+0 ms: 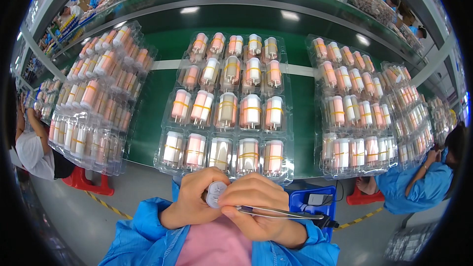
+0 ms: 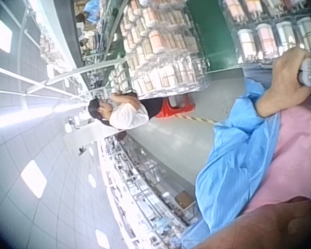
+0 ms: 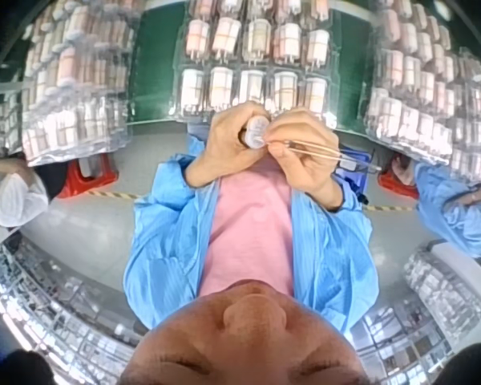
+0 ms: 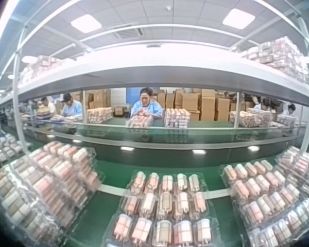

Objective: Assembling small cylindrical components at a production line using tweezers and placing them into a tray.

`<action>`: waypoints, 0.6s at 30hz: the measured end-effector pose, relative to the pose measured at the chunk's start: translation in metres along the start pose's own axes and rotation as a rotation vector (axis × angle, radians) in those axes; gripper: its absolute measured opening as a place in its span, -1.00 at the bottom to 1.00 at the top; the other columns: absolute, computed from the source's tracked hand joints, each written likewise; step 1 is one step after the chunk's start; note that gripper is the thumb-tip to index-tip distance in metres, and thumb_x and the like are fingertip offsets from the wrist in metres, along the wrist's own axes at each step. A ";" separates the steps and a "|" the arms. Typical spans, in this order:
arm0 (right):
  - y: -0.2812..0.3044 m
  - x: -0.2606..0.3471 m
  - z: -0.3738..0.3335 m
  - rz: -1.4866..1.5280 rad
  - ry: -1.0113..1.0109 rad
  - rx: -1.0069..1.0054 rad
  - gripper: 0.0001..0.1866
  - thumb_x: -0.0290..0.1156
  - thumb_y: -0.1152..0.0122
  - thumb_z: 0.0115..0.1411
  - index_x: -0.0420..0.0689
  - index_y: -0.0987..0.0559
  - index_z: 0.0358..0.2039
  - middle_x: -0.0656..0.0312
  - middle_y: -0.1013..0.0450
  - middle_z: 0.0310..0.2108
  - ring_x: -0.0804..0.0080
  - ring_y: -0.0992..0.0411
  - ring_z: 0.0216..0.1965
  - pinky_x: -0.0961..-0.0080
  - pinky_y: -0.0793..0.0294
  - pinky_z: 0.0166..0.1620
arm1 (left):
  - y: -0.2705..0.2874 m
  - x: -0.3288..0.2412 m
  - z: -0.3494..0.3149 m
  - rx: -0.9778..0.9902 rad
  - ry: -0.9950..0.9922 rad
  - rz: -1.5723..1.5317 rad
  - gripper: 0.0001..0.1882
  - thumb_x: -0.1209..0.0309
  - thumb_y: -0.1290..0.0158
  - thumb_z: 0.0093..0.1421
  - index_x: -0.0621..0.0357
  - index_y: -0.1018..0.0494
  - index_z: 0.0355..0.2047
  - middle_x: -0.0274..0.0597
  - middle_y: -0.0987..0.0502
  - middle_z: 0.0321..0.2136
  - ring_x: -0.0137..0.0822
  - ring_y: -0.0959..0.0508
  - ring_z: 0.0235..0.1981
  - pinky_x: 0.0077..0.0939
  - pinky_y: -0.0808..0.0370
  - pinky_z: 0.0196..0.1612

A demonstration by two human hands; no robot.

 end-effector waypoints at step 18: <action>-0.004 -0.005 0.002 0.063 -0.032 -0.022 -0.93 -0.57 -0.30 -0.03 -0.21 -0.58 -0.49 0.16 -0.51 -0.51 0.29 -0.47 -0.49 0.49 -0.47 -0.39 | 0.001 0.004 -0.001 -0.003 -0.027 0.049 -0.69 0.51 -0.27 -0.18 0.21 -0.41 -0.41 -0.14 -0.45 -0.55 -0.14 -0.49 -0.57 -0.38 -0.40 -0.54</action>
Point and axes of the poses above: each hand's wrist, its own z-axis towards the middle knuckle, its own y-axis out of the back of the hand, x = y × z, the point moved 1 cm from there along z, towards the middle knuckle
